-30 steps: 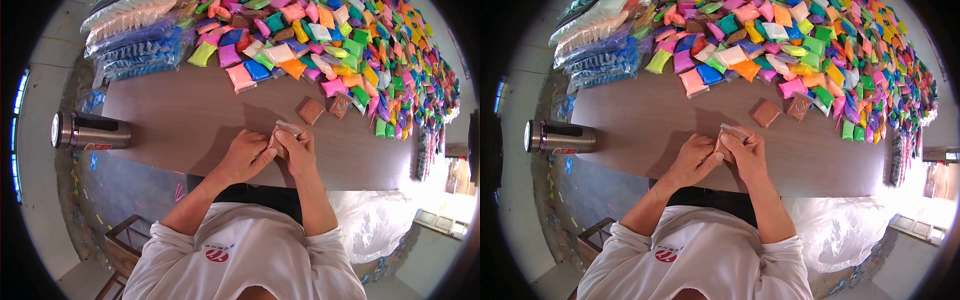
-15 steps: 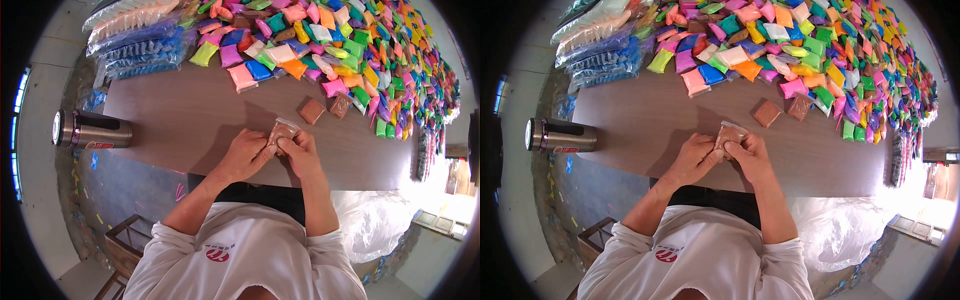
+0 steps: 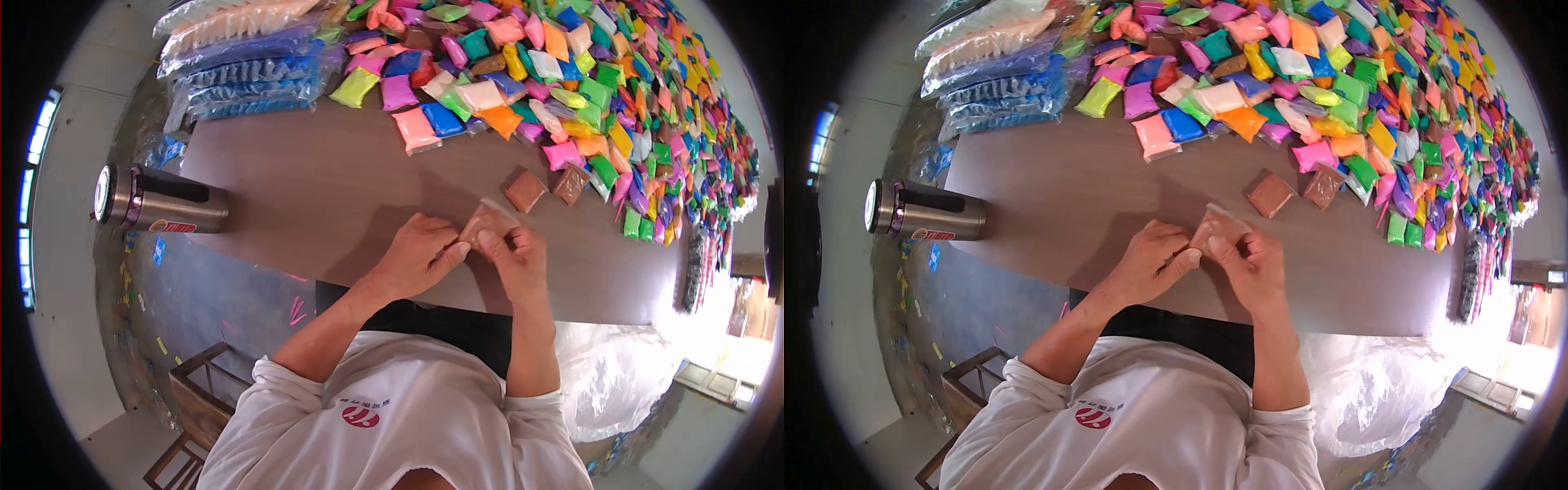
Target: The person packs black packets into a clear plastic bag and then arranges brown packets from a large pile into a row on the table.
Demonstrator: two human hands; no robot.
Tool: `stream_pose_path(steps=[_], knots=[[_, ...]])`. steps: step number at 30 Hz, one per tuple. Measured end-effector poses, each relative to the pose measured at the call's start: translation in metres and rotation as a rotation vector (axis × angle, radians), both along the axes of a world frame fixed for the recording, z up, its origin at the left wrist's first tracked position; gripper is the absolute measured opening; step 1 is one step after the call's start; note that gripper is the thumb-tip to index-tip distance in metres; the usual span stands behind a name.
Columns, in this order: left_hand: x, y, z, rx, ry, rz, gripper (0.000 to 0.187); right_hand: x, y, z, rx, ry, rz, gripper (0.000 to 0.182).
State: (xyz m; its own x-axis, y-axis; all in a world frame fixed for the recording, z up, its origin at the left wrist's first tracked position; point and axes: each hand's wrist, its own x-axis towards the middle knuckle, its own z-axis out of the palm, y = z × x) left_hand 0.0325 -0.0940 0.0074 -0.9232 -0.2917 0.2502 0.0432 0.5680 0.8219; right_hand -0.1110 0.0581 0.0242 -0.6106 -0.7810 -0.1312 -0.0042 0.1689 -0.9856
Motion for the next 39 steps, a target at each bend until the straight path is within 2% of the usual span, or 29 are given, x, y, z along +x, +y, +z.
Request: stream_pose_path(steps=[1,4,6,8,10,13,16,19,22,25,28,31,34,37,39], knots=[[0.001,-0.001,-0.001,0.014,0.023,-0.016,0.022,-0.004,-0.001,-0.001,0.052,0.048,-0.024,0.037],[0.002,0.0,-0.003,-0.01,0.043,-0.06,0.013,-0.018,-0.025,0.027,-0.158,0.065,-0.098,0.036],[0.002,0.002,-0.002,-0.114,-0.011,-0.085,0.008,-0.008,-0.047,0.038,-0.098,0.044,-0.043,0.035],[0.0,0.01,-0.007,-0.153,0.049,-0.022,0.007,0.002,-0.071,0.039,-0.017,0.031,0.069,0.037],[0.001,0.012,-0.006,-0.159,0.1,0.018,0.009,0.01,-0.093,0.03,0.093,0.019,0.236,0.044],[0.003,0.01,0.0,-0.107,0.128,0.016,0.018,0.027,-0.133,0.035,0.194,-0.003,0.342,0.047],[0.001,0.009,0.001,-0.052,0.12,0.002,0.027,0.039,-0.165,0.026,0.192,0.063,0.366,0.045],[0.005,0.01,0.002,-0.038,0.144,0.044,0.034,0.046,-0.186,0.01,0.214,0.515,0.391,0.045],[0.007,0.008,-0.005,-0.001,0.12,0.026,0.036,0.05,-0.188,0.009,0.274,0.818,0.408,0.041],[0.007,0.008,-0.006,0.012,0.094,0.0,0.036,0.052,-0.184,0.025,0.329,0.72,0.372,0.036],[0.005,0.008,-0.002,0.011,0.104,0.004,0.035,0.05,-0.179,0.027,0.257,0.67,0.343,0.028],[0.005,0.009,-0.002,-0.052,0.121,0.027,0.026,0.044,-0.161,0.034,0.127,0.625,0.124,0.018],[0.004,0.007,-0.005,-0.113,0.083,0.003,0.013,0.014,-0.122,0.03,-0.115,0.886,-0.215,0.01],[0.001,0.007,0.0,-0.089,0.045,0.01,0.012,-0.02,-0.06,0.024,0.068,0.818,-0.5,0.012],[-0.001,0.006,0.0,-0.099,0.111,0.024,0.016,-0.033,-0.026,0.027,0.211,0.842,-0.513,0.018]])
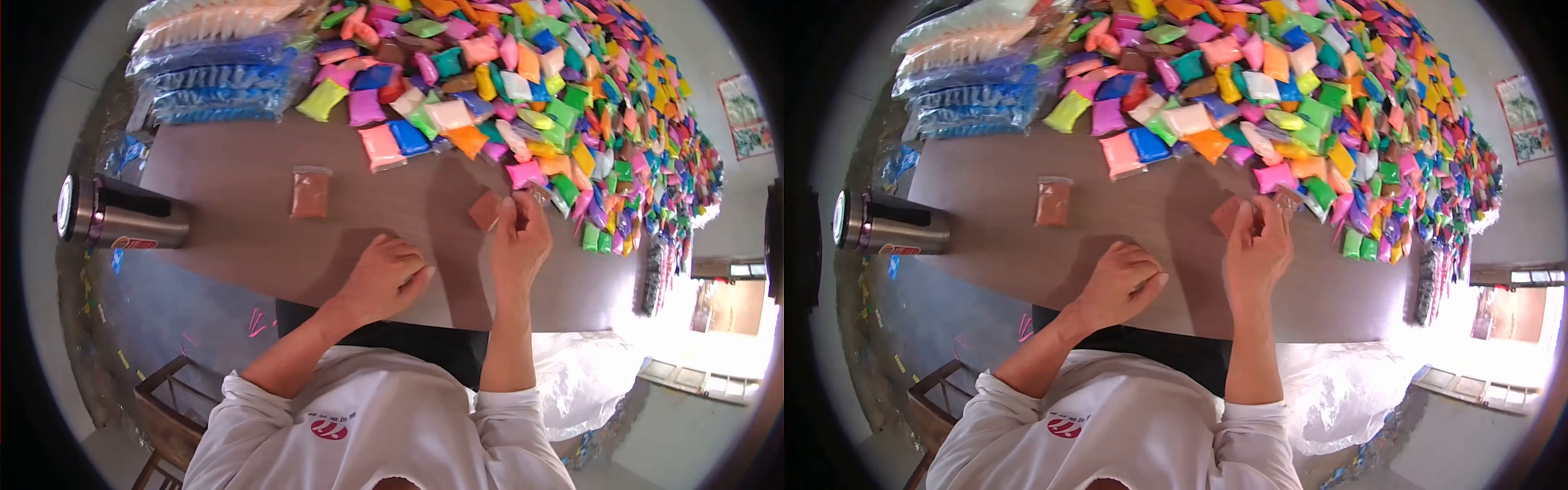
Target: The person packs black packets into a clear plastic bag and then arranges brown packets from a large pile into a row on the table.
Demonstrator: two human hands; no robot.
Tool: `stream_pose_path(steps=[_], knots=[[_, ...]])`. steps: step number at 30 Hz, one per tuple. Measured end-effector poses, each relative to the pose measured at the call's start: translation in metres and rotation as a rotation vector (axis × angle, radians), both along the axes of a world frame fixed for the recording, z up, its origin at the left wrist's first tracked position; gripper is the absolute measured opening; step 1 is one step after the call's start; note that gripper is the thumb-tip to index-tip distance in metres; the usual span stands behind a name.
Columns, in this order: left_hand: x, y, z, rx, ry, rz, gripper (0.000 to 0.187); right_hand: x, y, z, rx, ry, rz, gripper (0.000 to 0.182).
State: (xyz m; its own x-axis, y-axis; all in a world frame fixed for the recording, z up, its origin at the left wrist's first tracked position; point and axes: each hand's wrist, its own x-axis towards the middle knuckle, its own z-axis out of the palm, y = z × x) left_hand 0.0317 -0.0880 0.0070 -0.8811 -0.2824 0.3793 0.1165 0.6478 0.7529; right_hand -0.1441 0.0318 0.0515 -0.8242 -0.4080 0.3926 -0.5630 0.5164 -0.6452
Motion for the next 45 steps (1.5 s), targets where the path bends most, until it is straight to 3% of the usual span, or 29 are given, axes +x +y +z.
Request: stream_pose_path(steps=[7,13,16,19,22,25,31,37,40,43,45], knots=[[-0.002,0.003,0.004,0.02,-0.055,0.02,0.025,-0.007,0.019,-0.024,0.44,-0.059,-0.047,0.047],[0.001,0.002,0.003,0.066,-0.059,0.061,0.027,-0.013,0.021,-0.021,0.331,-0.054,0.124,0.054],[0.003,0.003,0.002,0.135,-0.058,0.08,0.03,0.001,0.015,-0.011,0.198,-0.384,0.163,0.05],[0.002,0.0,0.002,0.162,-0.083,0.079,0.032,0.014,0.025,-0.038,-0.243,-0.631,0.29,0.055],[0.004,0.003,0.002,0.171,-0.058,0.086,0.034,0.044,0.031,-0.013,-0.567,-0.861,0.285,0.055],[0.003,0.001,0.007,0.151,-0.06,0.04,0.036,0.045,0.046,-0.027,-0.348,-0.924,0.5,0.049],[0.003,-0.002,0.01,0.159,-0.037,-0.022,0.035,0.058,0.033,-0.028,-0.544,-1.099,0.613,0.033],[0.004,-0.007,0.005,0.173,-0.108,-0.057,0.034,0.073,0.014,-0.037,-0.694,-1.094,0.553,0.03],[0.005,-0.008,0.005,0.169,-0.143,-0.033,0.032,0.08,0.009,-0.043,-0.677,-0.941,0.46,0.029],[0.003,-0.006,0.0,0.162,-0.107,-0.022,0.03,0.074,0.013,-0.028,-0.589,-1.169,0.394,0.028],[0.003,-0.006,0.0,0.135,-0.143,-0.037,0.029,0.065,0.02,-0.023,-0.499,-1.175,0.465,0.027]])
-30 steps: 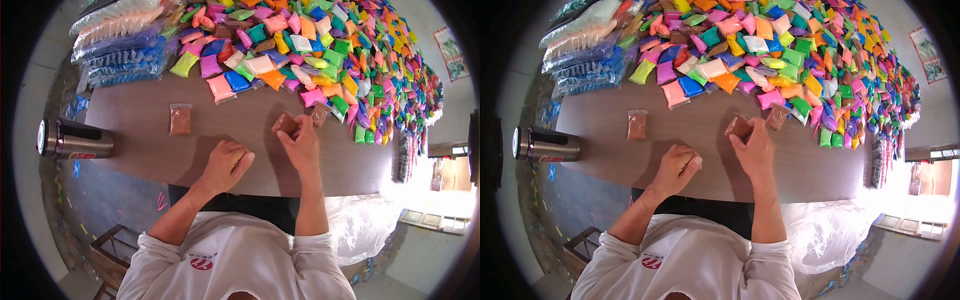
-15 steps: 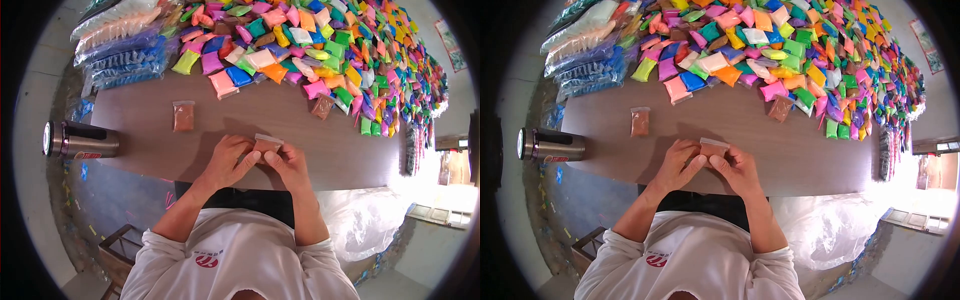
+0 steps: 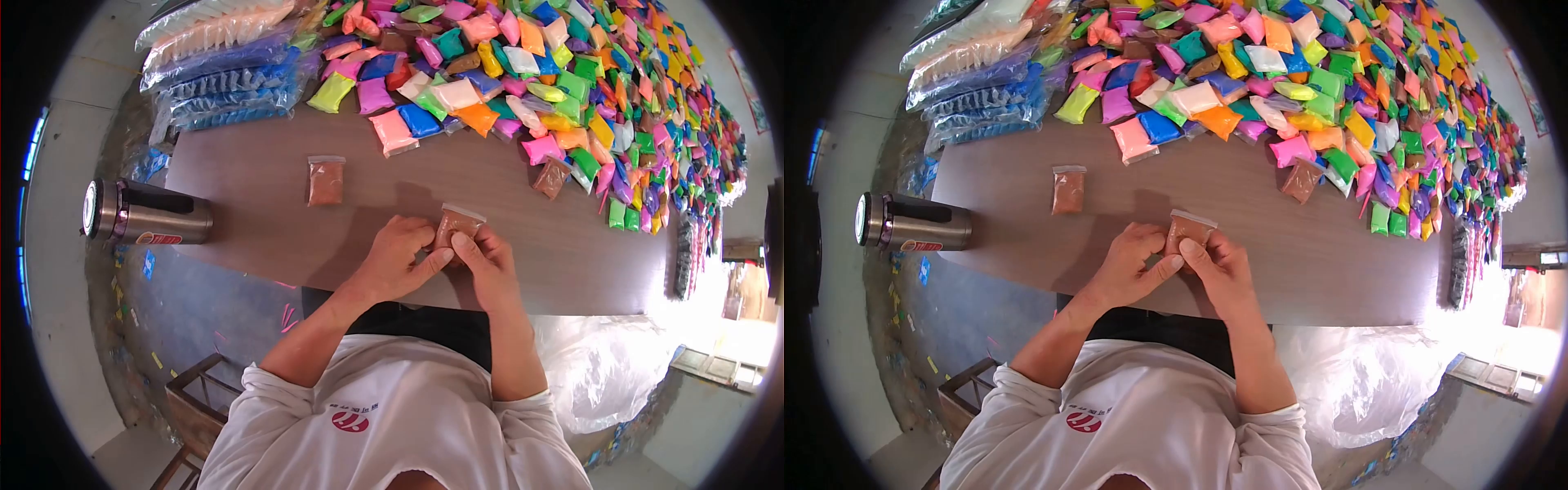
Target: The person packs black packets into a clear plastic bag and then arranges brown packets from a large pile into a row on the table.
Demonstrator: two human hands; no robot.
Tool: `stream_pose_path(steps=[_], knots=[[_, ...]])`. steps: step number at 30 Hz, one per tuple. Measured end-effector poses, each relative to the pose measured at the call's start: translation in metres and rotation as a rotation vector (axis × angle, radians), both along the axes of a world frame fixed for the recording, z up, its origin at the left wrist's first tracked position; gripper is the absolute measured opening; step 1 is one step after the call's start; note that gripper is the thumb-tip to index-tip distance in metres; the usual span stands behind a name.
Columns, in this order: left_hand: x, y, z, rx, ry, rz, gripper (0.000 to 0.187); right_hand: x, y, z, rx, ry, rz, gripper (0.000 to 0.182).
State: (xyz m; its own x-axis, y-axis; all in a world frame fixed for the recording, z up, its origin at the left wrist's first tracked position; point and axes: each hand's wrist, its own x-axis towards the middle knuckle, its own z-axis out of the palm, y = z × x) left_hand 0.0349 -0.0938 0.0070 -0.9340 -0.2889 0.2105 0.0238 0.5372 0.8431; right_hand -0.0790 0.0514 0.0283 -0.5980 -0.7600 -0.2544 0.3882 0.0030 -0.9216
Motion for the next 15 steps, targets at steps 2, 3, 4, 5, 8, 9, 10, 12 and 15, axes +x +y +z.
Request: stream_pose_path(steps=[2,3,4,5,8,9,10,12,15], knots=[[0.0,0.002,0.002,-0.027,0.016,0.002,0.029,-0.008,0.008,-0.002,0.036,0.04,0.063,0.026],[-0.001,0.002,0.003,-0.041,0.026,0.002,0.029,-0.013,0.01,-0.007,0.053,0.066,0.075,0.026],[-0.002,0.003,0.002,-0.048,0.042,0.016,0.029,-0.017,0.01,-0.01,0.069,0.093,0.091,0.025],[-0.003,0.004,0.001,-0.056,0.058,0.032,0.029,-0.02,0.01,-0.012,0.075,0.129,0.068,0.024],[-0.003,0.005,-0.008,0.01,0.11,0.073,0.028,-0.027,-0.004,-0.009,0.077,0.205,-0.027,0.021],[-0.002,0.004,-0.01,0.045,0.128,0.083,0.028,-0.029,-0.014,0.0,0.072,0.211,-0.087,0.019],[-0.001,0.004,-0.007,-0.012,0.101,0.06,0.026,-0.031,-0.024,0.008,0.066,0.217,-0.149,0.017],[0.0,0.005,0.002,-0.124,0.048,0.01,0.022,-0.033,-0.043,0.019,0.096,0.221,-0.076,0.016],[-0.001,0.01,-0.006,-0.198,0.124,0.036,0.014,-0.034,-0.069,0.009,0.155,0.328,0.078,0.018]])
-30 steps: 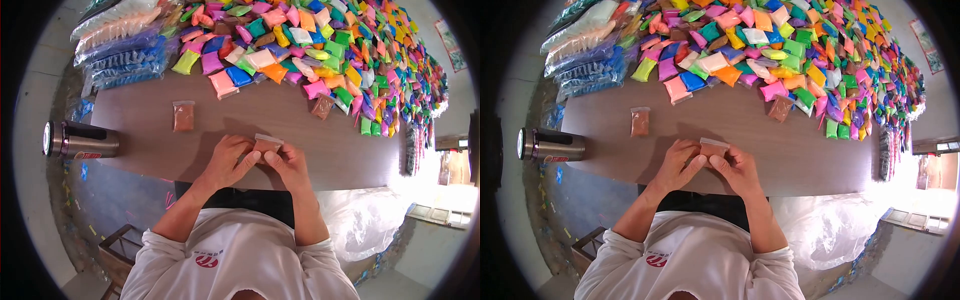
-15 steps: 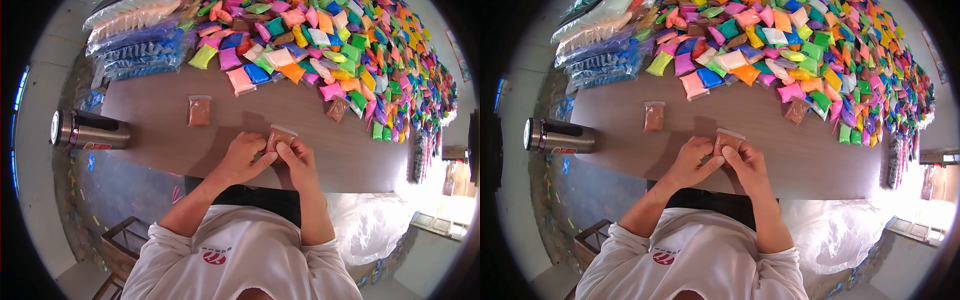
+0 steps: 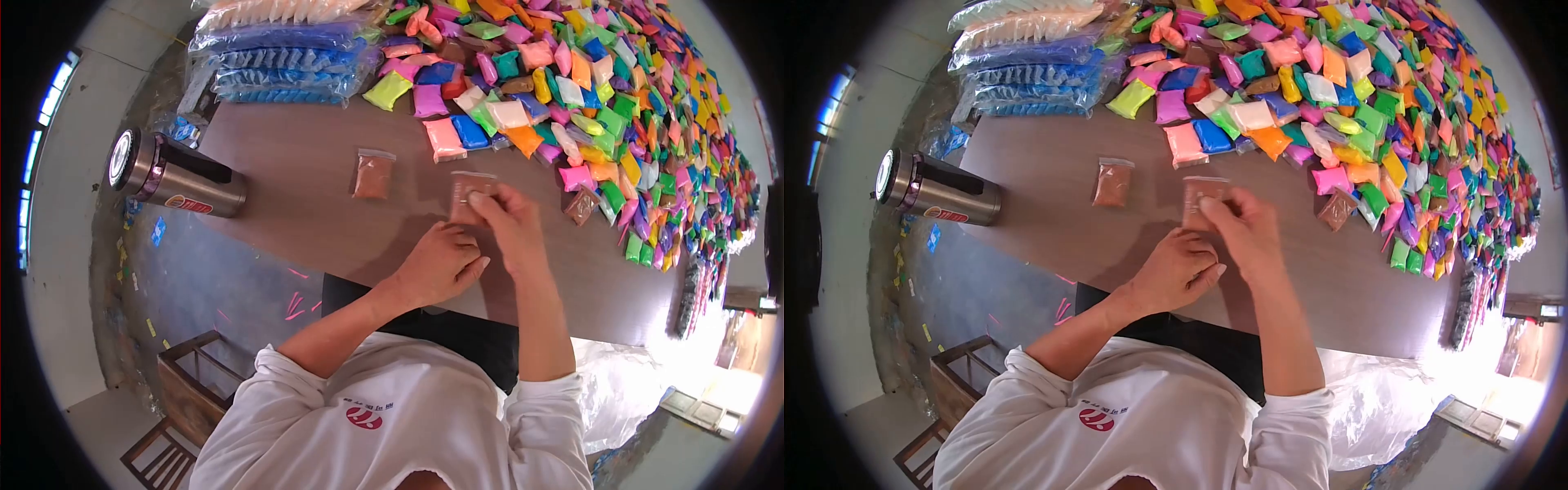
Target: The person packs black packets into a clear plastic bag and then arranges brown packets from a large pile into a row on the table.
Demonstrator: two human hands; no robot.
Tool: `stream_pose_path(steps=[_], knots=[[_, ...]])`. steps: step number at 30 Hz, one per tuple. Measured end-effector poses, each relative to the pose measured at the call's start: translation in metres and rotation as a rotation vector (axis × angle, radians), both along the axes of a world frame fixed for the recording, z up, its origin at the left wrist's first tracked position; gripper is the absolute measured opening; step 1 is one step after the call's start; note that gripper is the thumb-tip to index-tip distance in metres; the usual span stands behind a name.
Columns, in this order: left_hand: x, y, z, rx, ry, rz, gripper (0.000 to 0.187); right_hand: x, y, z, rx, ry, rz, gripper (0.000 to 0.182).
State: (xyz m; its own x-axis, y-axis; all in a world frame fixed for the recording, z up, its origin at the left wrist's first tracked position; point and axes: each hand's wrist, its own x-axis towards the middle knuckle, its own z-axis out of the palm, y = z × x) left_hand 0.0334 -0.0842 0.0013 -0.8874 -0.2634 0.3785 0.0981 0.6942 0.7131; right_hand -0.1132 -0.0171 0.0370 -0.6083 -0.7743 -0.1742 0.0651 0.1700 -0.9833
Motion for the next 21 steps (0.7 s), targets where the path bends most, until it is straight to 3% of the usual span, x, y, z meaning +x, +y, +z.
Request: stream_pose_path(steps=[7,10,16,21], knots=[[0.002,0.0,0.0,0.077,0.011,0.015,0.011,0.019,-0.055,0.004,0.295,0.153,0.212,0.025],[0.001,-0.002,-0.004,0.081,0.037,0.022,0.011,0.017,-0.068,-0.004,0.289,0.24,0.304,0.029],[0.002,-0.003,-0.002,0.117,0.009,0.006,0.016,0.026,-0.068,0.0,0.307,0.543,0.217,0.034],[-0.001,-0.001,-0.002,0.083,0.103,0.039,0.022,0.029,-0.068,0.003,0.353,0.616,0.244,0.031]])
